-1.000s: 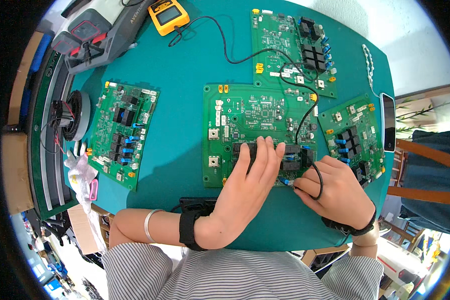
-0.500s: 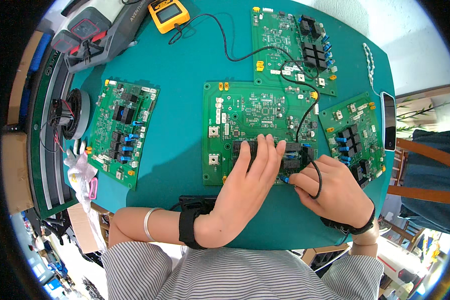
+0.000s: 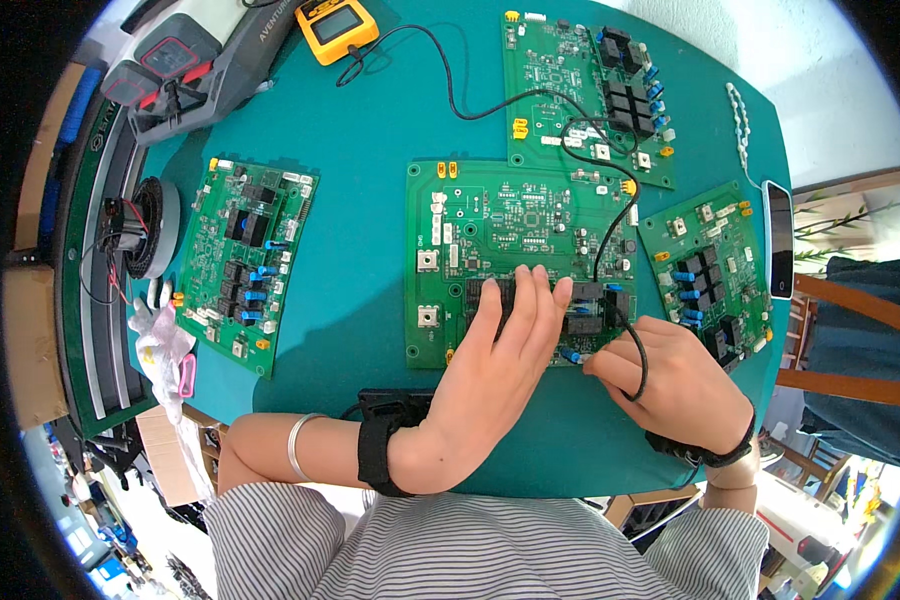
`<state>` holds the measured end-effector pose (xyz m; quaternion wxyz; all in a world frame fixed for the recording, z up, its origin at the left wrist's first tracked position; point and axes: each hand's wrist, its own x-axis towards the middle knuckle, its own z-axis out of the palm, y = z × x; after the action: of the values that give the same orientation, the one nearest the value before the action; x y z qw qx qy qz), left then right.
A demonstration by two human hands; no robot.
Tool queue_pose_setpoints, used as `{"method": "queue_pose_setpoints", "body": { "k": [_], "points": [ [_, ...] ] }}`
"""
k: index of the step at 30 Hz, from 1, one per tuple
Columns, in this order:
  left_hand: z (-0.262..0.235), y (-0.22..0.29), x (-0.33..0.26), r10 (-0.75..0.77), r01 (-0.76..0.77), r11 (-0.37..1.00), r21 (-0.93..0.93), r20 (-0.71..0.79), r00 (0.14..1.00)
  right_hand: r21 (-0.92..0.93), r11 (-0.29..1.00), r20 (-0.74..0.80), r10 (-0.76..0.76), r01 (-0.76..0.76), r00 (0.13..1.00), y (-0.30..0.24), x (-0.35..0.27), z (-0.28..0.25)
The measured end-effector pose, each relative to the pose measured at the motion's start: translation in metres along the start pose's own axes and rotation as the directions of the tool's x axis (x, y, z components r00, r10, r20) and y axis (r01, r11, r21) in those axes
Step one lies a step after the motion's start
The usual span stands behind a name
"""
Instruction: Inspecting and testing electronic circuit boards using a multimeter and probes.
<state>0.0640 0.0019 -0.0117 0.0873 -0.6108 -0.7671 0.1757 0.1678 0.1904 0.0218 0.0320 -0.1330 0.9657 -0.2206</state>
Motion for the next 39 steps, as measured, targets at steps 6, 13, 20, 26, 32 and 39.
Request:
{"method": "queue_pose_setpoints", "body": {
  "k": [6,13,20,26,32,39],
  "points": [
    [0.0004,0.0003,0.0007,-0.010,0.010,1.000,-0.021,-0.009,1.000,-0.106,0.993,-0.036,-0.062,0.058,0.997,0.0011,0.0032,-0.0001],
    [0.0010,0.0008,0.0005,-0.012,0.012,1.000,-0.002,-0.012,1.000,-0.138,0.990,-0.047,-0.045,0.038,0.998,0.0008,0.0008,0.0022],
    [0.0007,0.0007,0.0002,-0.011,0.011,1.000,-0.005,-0.007,1.000,-0.199,0.979,-0.015,-0.045,0.041,0.999,0.0001,0.0011,0.0010],
    [0.0033,0.0026,0.0006,-0.025,0.024,1.000,-0.013,-0.035,0.999,-0.165,0.983,-0.024,-0.080,0.075,0.996,-0.0012,-0.0010,-0.0006],
    [0.0028,0.0016,-0.0006,-0.024,0.023,0.999,-0.035,-0.022,0.999,-0.197,0.976,-0.019,-0.100,0.094,0.995,0.0018,0.0006,0.0030],
    [0.0021,0.0023,0.0007,-0.018,0.017,0.999,-0.042,-0.019,1.000,-0.180,0.979,-0.044,-0.110,0.100,0.993,0.0033,0.0022,0.0032]
  ]
}}
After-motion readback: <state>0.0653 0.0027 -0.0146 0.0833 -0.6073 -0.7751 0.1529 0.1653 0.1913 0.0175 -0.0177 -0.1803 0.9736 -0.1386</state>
